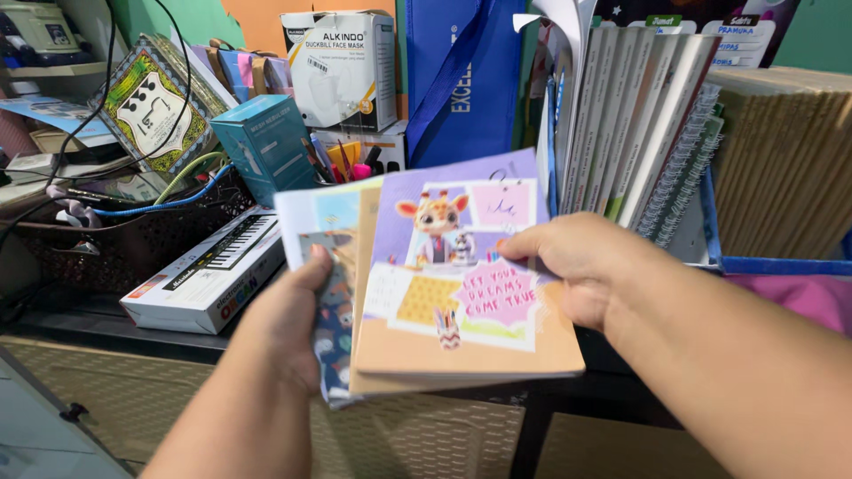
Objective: The person picks up notebooks from a stack on a desk, wipes them with a pink cloth, and places them into a white organizer box. The person repeats this process for several notebooks, arranging them upright in the organizer.
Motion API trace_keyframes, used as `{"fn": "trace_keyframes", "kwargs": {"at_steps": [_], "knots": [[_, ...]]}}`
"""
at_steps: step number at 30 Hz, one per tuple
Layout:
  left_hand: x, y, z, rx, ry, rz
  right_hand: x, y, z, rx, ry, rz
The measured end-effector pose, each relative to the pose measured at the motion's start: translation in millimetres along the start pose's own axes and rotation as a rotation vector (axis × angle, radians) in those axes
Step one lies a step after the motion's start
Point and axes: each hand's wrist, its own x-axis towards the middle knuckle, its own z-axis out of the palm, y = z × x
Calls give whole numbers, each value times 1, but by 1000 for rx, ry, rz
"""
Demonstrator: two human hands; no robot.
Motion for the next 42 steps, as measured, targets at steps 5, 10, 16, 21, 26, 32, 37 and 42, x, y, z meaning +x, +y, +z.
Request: {"fn": "trace_keyframes", "kwargs": {"at_steps": [5, 10, 16, 21, 26, 32, 37, 42], "knots": [[15, 31, -5, -136, 109, 146, 4, -11, 5, -37, 70, -65], [38, 30, -20, -357, 406, 381, 1, -16, 12, 37, 122, -119], [49, 4, -66, -407, 767, 341, -4, -22, 21, 83, 123, -119], [56, 7, -93, -243, 902, 389, -6, -21, 25, 113, 67, -106], [50, 13, -106, 157, 1114, 410, -9, -22, 26, 104, 40, -71], [40, 19, -64, 554, 1085, 723, -18, -26, 19, 81, -8, -97], [14, 39, 6, 372, 182, 473, -37, -29, 16, -10, -172, -239], [-27, 31, 45, 173, -417, 108, -62, -30, 17, -139, -276, -292]]}}
